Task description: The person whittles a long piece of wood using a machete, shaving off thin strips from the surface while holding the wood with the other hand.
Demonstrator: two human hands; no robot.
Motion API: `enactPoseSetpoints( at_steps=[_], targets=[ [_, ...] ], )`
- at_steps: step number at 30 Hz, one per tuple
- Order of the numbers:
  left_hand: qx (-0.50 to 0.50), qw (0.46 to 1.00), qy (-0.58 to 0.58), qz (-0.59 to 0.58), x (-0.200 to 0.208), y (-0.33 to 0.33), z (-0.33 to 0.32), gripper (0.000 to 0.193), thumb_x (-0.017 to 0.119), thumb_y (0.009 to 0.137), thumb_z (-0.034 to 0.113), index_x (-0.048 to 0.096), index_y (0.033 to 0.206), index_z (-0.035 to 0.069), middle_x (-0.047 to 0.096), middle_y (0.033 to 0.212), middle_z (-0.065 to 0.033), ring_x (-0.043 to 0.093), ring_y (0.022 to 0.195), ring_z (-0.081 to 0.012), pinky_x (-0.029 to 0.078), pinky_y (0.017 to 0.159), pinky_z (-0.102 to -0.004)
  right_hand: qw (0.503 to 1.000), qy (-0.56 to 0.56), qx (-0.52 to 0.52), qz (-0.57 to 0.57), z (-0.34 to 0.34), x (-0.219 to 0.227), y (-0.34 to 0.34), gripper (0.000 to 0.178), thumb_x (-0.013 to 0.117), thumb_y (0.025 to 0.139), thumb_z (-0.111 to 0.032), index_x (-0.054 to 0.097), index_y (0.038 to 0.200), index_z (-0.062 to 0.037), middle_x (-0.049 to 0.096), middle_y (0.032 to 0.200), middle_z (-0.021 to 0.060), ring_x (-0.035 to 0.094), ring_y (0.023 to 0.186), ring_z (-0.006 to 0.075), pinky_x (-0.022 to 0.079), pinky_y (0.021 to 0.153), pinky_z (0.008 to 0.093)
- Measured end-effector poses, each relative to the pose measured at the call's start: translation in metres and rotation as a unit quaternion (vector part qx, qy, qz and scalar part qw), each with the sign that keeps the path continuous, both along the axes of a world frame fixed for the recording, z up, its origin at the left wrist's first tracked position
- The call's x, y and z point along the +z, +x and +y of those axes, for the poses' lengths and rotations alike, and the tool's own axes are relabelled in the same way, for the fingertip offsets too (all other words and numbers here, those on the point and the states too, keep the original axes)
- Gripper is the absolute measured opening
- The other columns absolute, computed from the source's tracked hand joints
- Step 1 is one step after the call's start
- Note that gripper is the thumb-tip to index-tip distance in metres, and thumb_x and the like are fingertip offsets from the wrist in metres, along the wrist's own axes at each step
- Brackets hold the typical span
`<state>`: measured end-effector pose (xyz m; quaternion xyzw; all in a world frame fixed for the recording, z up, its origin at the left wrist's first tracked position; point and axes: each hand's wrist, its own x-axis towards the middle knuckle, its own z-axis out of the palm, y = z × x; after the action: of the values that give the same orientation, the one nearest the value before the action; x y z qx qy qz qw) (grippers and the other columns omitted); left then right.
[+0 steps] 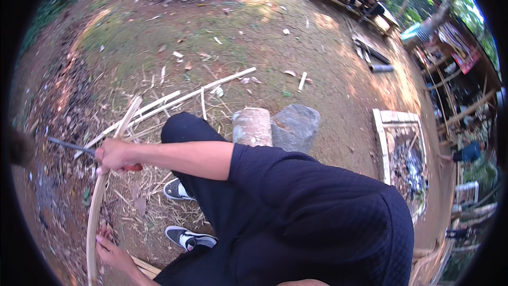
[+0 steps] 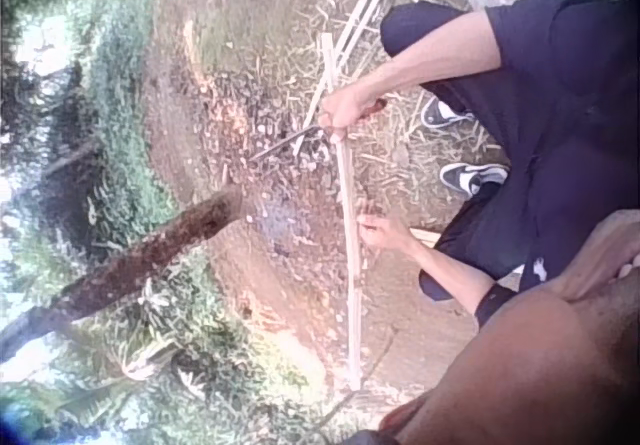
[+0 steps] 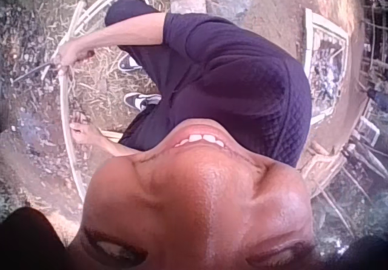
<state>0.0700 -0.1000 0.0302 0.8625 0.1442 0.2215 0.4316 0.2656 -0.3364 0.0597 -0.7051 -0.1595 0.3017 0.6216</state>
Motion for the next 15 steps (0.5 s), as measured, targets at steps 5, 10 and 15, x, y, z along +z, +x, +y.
enactPoseSetpoints(
  at_steps=[5, 10, 15],
  targets=[
    [-0.033, 0.999, -0.021, -0.008, -0.01, 0.003, 0.005, 0.041, 0.043, 0.107, 0.023, 0.057, 0.12, -0.014, 0.066, 0.114, -0.0241, 0.067, 0.099, -0.0261, 0.053, 0.09, -0.0363, 0.998, 0.025, -0.056, 0.008, 0.015, -0.022, 0.002, 0.025, 0.083, 0.075, -0.014, 0.062, 0.082, -0.0021, 0.063, 0.07, 0.0093, 0.06, 0.053, 0.0172, 0.048, 0.045, 0.0341],
    [0.019, 0.994, 0.1, -0.038, -0.013, 0.009, -0.002, 0.042, 0.049, 0.104, 0.025, 0.058, 0.116, -0.014, 0.065, 0.11, -0.0266, 0.065, 0.096, -0.0304, 0.052, 0.088, -0.0398, 0.999, 0.014, -0.043, -0.009, 0.032, -0.036, -0.002, 0.029, 0.086, 0.069, -0.013, 0.059, 0.07, -0.0032, 0.061, 0.06, 0.0091, 0.061, 0.05, 0.0214, 0.046, 0.041, 0.0372],
    [0.056, 0.986, 0.146, -0.062, -0.018, 0.004, 0.023, 0.042, 0.054, 0.102, 0.027, 0.059, 0.113, -0.014, 0.065, 0.106, -0.0283, 0.065, 0.094, -0.0329, 0.051, 0.087, -0.042, 0.991, 0.078, -0.107, 0.006, 0.032, -0.02, -0.015, 0.027, 0.084, 0.069, -0.008, 0.059, 0.067, -0.0023, 0.061, 0.059, 0.0106, 0.062, 0.049, 0.0229, 0.046, 0.04, 0.0387]
  ],
)
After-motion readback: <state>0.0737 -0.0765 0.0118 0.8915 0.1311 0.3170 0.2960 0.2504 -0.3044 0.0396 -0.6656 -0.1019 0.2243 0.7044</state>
